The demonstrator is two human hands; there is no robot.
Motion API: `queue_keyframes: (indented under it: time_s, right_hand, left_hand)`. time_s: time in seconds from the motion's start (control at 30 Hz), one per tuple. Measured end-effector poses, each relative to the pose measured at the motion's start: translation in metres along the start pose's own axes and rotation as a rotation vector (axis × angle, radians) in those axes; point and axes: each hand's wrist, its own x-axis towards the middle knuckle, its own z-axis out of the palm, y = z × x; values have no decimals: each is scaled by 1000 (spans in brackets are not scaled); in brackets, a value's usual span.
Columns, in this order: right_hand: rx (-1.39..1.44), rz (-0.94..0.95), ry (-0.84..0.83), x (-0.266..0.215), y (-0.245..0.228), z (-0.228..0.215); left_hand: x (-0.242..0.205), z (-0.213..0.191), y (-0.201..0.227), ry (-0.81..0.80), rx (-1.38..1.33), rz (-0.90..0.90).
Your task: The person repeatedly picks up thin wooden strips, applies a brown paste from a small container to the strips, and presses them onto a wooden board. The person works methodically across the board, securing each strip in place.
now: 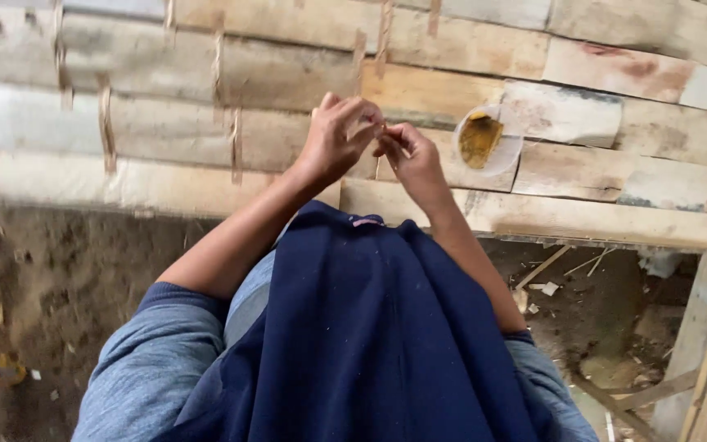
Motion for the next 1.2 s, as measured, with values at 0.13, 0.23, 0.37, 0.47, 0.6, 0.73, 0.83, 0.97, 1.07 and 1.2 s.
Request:
queue_keyframes:
  time_s: [0.13,0.23,0.37,0.47,0.6,0.73,0.83,0.97,1.07,1.2]
  right_hand:
    - [4,85,-142,-7,-6,-8]
    - [-168,194,-249,-12,10,-7]
    - [-403,-46,-420,-26,59,14]
    - [-525,-396,-473,-33,95,35]
    - [-701,-459,-460,-28,124,55]
    - [-759,-423,-480,-23,120,50]
    - [-778,-450,-500,-20,126,47]
    - [-785,-477,-495,-18,126,46]
    - [-787,-466,-531,-14,123,46]
    - [-833,-413,-598,-10,96,50]
  left_hand:
    - [-27,-15,18,75,57,2]
    - [-51,-24,19,90,158,-188]
    - [-125,-10,-20,-19,545,-156]
    - [-167,-1,-26,-35,636,-119]
    - [-181,1,-17,-13,705,-137]
    - [-186,6,-22,45,753,-126]
    - [-186,6,-21,60,746,-122]
    - [-188,7,-24,64,757,-117]
    - [-188,10,-22,67,755,-132]
    - [-185,10,-20,81,762,-152]
